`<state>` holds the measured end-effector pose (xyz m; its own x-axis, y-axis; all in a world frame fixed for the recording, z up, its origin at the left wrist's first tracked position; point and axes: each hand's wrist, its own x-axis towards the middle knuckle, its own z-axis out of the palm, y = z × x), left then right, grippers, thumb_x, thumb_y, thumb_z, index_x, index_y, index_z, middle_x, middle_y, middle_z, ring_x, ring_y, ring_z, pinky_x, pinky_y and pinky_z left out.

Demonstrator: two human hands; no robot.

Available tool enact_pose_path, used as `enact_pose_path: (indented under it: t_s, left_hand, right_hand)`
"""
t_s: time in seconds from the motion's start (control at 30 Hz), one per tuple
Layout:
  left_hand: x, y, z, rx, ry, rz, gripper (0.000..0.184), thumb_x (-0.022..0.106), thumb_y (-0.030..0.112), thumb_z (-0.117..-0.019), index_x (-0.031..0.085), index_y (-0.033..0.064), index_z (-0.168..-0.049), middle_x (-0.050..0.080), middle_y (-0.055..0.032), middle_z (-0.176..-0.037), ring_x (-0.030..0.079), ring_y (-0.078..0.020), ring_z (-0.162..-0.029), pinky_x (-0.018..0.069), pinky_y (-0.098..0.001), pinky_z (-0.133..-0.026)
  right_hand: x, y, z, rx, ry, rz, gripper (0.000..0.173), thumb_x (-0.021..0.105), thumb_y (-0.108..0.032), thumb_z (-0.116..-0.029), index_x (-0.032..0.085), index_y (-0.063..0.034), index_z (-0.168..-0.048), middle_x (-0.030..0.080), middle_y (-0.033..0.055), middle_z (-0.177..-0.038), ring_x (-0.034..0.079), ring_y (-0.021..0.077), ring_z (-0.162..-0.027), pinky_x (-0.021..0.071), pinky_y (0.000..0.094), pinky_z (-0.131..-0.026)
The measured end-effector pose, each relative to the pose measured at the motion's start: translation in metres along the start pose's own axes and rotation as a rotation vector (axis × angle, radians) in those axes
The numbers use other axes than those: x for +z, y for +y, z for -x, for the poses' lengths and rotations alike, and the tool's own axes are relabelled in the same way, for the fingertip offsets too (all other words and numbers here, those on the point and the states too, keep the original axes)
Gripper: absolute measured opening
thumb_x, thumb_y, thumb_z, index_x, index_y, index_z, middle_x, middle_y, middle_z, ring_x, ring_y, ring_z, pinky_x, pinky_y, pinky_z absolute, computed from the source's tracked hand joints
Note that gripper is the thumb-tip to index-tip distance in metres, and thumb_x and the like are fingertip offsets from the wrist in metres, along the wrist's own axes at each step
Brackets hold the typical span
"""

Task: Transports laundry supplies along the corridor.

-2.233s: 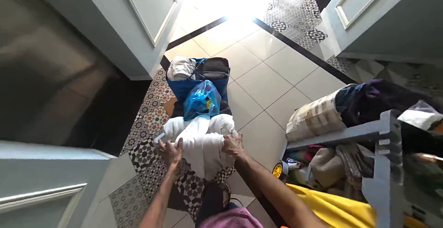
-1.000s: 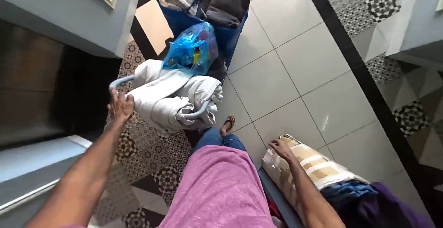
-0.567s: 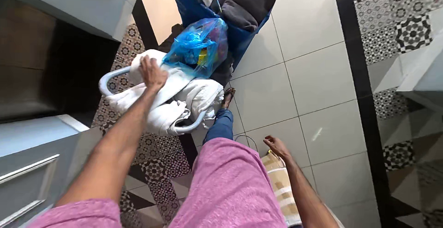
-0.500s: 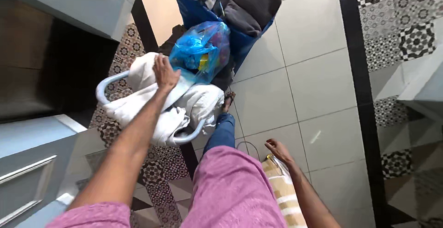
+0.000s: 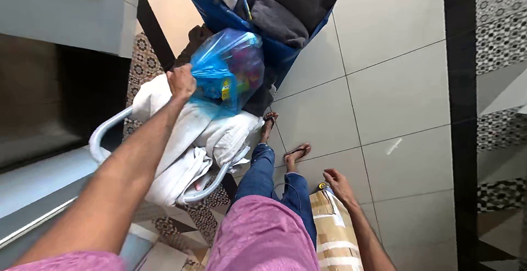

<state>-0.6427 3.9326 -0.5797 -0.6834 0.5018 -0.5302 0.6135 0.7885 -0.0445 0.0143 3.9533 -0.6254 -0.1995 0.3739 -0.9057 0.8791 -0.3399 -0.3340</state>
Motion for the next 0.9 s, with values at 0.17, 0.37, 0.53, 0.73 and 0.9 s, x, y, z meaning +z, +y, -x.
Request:
enact_pose_path:
  t_s: [0.17,0.37,0.53,0.73,0.9]
  left_hand:
    - [-0.078,0.019,0.017,-0.113,0.101,0.179,0.031,0.053,0.007,-0.0974,0.067,0.0043,-0.125,0.064,-0.0312,-0.127,0.059,-0.0516,-0.121,0.0432,-0.0735,-0.097]
    - [-0.128,0.126,0.084,0.127,0.141,0.131,0.027,0.053,0.007,-0.0967,0.070,0.0040,-0.118,0.066,-0.0302,-0.118,0.061,-0.0514,-0.115,0.0440,-0.0745,-0.092]
    - [-0.162,0.261,0.191,0.264,0.177,0.188,0.027,0.051,0.008,-0.0986,0.069,0.0018,-0.118,0.066,-0.0295,-0.118,0.061,-0.0481,-0.115,0.0444,-0.0715,-0.094]
    - [-0.212,0.445,0.332,0.448,0.272,0.512,0.031,0.052,0.010,-0.0993,0.057,-0.0018,-0.127,0.066,-0.0169,-0.111,0.067,-0.0195,-0.097,0.0561,-0.0427,-0.087]
    - [-0.190,0.602,0.438,0.881,0.143,0.647,0.041,0.047,0.007,-0.0990,0.045,0.0038,-0.140,0.066,-0.0031,-0.108,0.065,-0.0035,-0.085,0.0566,-0.0253,-0.075]
  right_hand:
    - [-0.008,0.065,0.000,0.106,-0.085,0.078,0.039,0.055,-0.031,-0.1066,0.064,-0.0013,-0.131,0.070,0.0227,-0.118,0.069,0.0359,-0.108,0.0523,0.0578,-0.099]
    - [-0.074,0.080,-0.005,-0.039,-0.016,-0.061,0.041,0.052,-0.028,-0.1078,0.060,0.0025,-0.134,0.068,0.0260,-0.119,0.068,0.0367,-0.107,0.0524,0.0554,-0.097]
    - [-0.151,0.111,0.018,-0.173,0.161,-0.190,0.041,0.050,-0.030,-0.1077,0.061,-0.0005,-0.134,0.069,0.0208,-0.122,0.069,0.0306,-0.108,0.0539,0.0497,-0.099]
    - [-0.237,0.212,0.042,-0.093,0.162,-0.239,0.045,0.055,-0.034,-0.1060,0.060,-0.0016,-0.137,0.068,0.0222,-0.125,0.068,0.0334,-0.111,0.0513,0.0524,-0.101]
    - [-0.289,0.290,0.061,-0.017,0.305,-0.467,0.043,0.055,-0.034,-0.1062,0.061,-0.0022,-0.135,0.068,0.0209,-0.126,0.068,0.0323,-0.111,0.0525,0.0510,-0.100]
